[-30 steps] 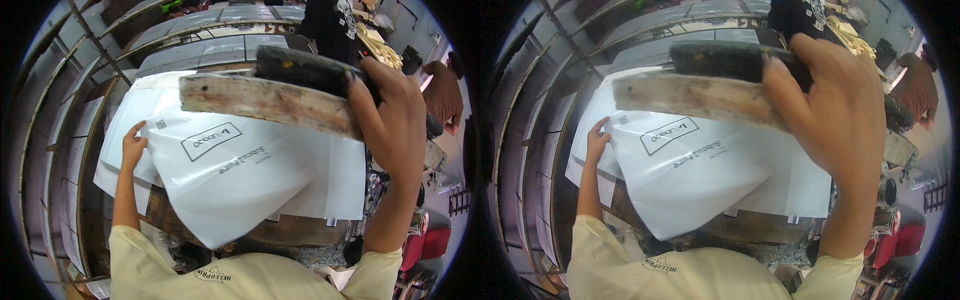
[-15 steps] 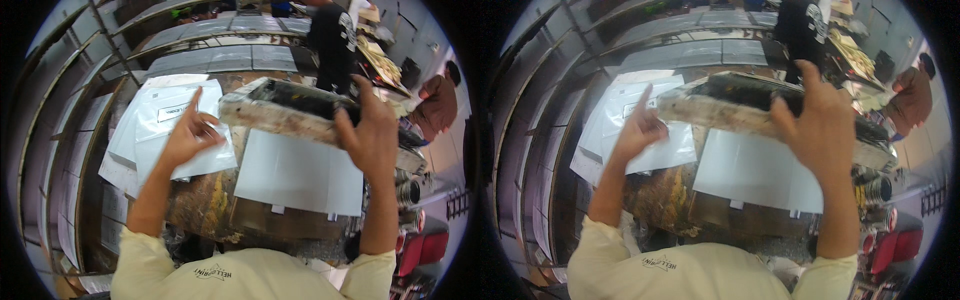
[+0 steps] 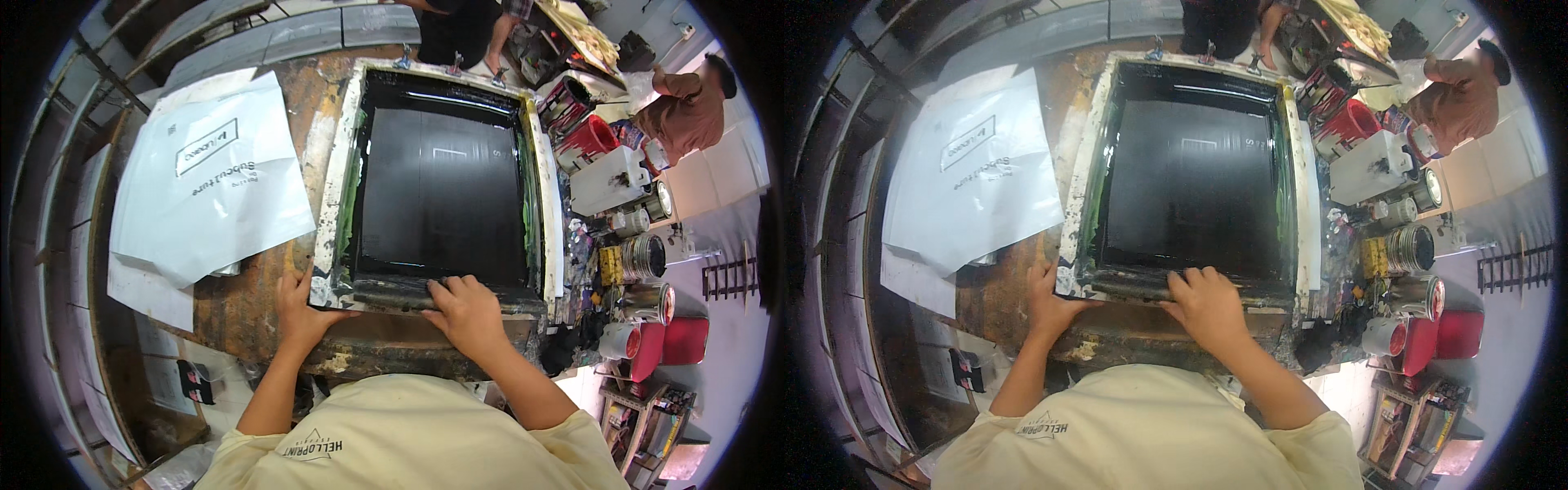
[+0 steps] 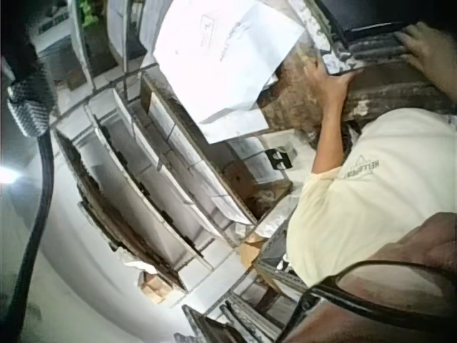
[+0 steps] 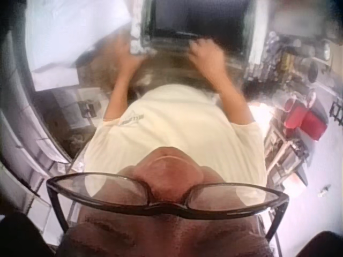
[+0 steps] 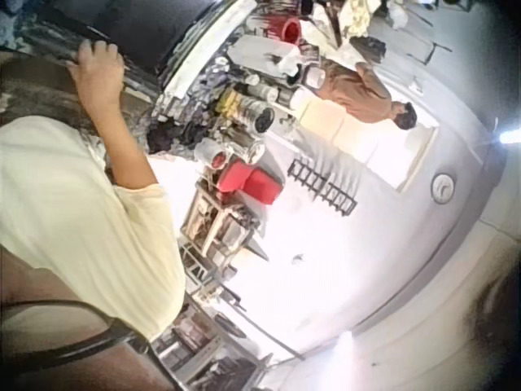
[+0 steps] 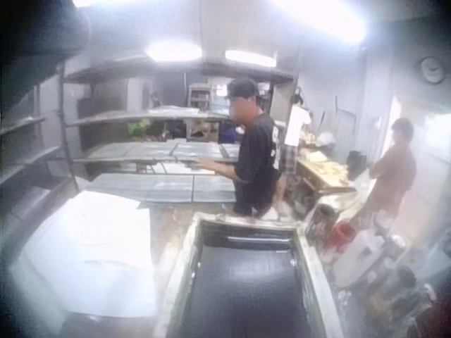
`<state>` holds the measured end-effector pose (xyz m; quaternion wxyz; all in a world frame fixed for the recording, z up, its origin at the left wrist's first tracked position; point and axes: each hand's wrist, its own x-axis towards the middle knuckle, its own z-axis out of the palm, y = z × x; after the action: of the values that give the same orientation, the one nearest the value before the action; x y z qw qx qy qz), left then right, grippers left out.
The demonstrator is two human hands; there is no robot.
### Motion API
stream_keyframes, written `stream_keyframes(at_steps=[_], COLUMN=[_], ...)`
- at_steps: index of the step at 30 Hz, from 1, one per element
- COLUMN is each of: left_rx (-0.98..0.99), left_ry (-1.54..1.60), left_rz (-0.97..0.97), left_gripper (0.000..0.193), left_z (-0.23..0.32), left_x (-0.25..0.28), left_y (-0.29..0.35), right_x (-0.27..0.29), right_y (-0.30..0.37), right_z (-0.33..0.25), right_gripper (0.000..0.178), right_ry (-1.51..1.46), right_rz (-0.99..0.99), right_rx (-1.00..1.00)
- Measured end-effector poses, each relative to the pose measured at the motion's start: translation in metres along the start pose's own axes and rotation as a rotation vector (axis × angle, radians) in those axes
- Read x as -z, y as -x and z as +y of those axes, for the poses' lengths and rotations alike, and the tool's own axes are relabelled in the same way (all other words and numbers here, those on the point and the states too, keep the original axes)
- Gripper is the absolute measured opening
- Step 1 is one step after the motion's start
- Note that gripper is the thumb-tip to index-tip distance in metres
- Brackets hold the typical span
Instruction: The person performs screen printing on white plastic mailers by positioning each bag on a flat surface, lowering a silk-screen frame, and spreading ink across the mesh using a squeegee.
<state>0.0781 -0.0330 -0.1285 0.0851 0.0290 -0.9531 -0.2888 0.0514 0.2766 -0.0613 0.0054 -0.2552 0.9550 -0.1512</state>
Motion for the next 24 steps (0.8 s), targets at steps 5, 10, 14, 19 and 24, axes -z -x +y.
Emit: stream_keyframes(at_steps=[5,10,14,19,24], left_rx=[0.005,0.05,0.01,-0.058,-0.132], left_ry=[-0.003,0.051,0.049,0.113,0.108], left_rz=[-0.038,-0.035,-0.013,-0.01,0.046], left_gripper=[0.113,0.095,0.108,0.124,0.131], left_z=[-0.005,-0.005,-0.005,-0.006,-0.006], left_x=[-0.001,0.001,0.004,0.005,0.001], left_y=[0.003,0.003,0.001,0.003,0.001], right_x=[-0.014,-0.015,-0.013,0.048,0.019], right_y=[-0.051,-0.165,-0.257,-0.334,-0.323], right_z=[0.028,0.093,0.161,0.191,0.207], right_gripper=[0.058,0.044,0.034,0.045,0.041], right_ry=[0.059,0.158,0.233,0.159,0.203], right_rz=[0.094,0.208,0.3,-0.046,0.226], right_rx=[0.061,0.06,0.107,0.105,0.166])
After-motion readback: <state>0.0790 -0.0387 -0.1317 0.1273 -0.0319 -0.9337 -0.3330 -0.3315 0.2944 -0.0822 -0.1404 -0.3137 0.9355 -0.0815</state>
